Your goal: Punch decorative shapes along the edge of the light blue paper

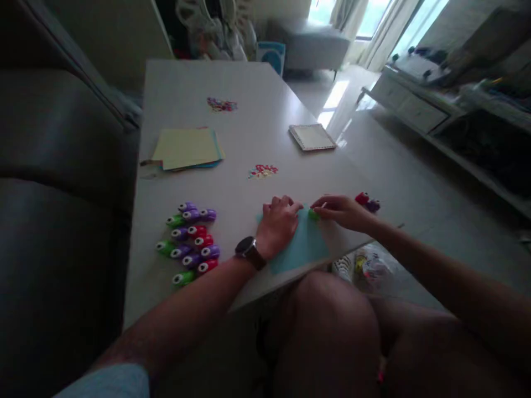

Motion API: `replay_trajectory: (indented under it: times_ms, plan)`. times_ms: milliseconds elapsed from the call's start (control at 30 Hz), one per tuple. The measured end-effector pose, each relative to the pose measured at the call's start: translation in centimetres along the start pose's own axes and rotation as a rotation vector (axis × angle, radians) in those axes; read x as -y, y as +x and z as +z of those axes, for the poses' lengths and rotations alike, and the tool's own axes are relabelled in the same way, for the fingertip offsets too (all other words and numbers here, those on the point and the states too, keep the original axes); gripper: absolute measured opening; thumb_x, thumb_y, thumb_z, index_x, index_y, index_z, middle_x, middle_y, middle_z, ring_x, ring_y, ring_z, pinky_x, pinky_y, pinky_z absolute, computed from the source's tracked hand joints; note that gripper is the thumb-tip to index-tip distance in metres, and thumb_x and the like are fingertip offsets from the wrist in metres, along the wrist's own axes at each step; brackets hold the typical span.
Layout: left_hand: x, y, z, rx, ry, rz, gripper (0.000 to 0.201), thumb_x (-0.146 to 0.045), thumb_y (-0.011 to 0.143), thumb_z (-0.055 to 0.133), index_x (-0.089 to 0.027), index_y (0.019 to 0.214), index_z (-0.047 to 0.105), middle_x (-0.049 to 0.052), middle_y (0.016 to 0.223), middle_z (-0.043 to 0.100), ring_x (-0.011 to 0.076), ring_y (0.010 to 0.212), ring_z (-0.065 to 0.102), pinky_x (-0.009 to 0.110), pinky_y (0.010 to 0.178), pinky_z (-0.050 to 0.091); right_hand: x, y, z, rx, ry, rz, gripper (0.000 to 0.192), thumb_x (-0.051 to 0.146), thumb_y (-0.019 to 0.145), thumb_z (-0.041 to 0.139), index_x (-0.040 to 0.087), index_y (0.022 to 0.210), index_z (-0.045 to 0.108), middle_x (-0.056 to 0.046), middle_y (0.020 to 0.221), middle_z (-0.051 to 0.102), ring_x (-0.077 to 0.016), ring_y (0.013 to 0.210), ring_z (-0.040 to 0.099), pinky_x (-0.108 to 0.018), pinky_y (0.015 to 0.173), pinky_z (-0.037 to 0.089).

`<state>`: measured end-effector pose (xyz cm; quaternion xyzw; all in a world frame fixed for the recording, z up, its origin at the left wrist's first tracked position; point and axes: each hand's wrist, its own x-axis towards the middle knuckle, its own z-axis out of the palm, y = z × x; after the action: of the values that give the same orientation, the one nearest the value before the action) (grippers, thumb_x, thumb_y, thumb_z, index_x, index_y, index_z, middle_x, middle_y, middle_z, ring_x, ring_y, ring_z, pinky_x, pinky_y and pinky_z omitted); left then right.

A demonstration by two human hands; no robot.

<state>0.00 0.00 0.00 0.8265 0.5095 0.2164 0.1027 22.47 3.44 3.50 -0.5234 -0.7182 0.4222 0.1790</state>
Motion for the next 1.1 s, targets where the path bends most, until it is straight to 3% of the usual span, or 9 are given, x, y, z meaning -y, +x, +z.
replay_trajectory:
  times_ms: [300,767,933,1100]
  plan:
    - [-0.1,0.1,-0.1,0.03,-0.004,0.01,0.025,-0.025,0.1,0.052,-0.029,0.122,0.063,0.004,0.122,0.064,0.026,0.113,0.051,0.045,0.091,0.038,0.3,0.5,0.2,-0.018,0.037,-0.003,0.035,0.054,0.079,0.073,0.022,0.091,0.077,-0.006,0.082,0.074,-0.0201,0.078,0.065,-0.036,0.074,0.052]
    - [-0.2,0.1,-0.3,0.044,-0.019,0.008,0.037,-0.024,0.099,0.052,-0.034,0.134,0.056,0.005,0.124,0.063,0.0266,0.115,0.05,0.045,0.09,0.037,0.5,0.9,0.5,-0.029,0.047,-0.018,0.029,0.049,0.078,0.072,0.022,0.086,0.074,-0.005,0.081,0.073,-0.0196,0.078,0.065,-0.036,0.076,0.052]
    - [-0.1,0.1,-0.3,0.048,-0.033,0.046,0.049,-0.018,0.097,0.052,-0.04,0.141,0.052,0.004,0.125,0.062,0.026,0.115,0.05,0.044,0.091,0.036,0.3,1.9,0.4,-0.01,0.046,0.051,0.029,0.048,0.072,0.077,0.021,0.081,0.072,-0.004,0.074,0.069,-0.0181,0.071,0.062,-0.033,0.067,0.048]
    - [0.0,0.0,-0.2,0.061,-0.029,0.058,0.05,-0.015,0.094,0.052,-0.039,0.138,0.056,0.005,0.125,0.062,0.0267,0.116,0.05,0.044,0.09,0.036,1.0,2.9,0.6,-0.012,-0.007,0.148,0.02,0.035,0.07,0.08,0.02,0.071,0.067,-0.003,0.067,0.066,-0.015,0.064,0.056,-0.029,0.059,0.043]
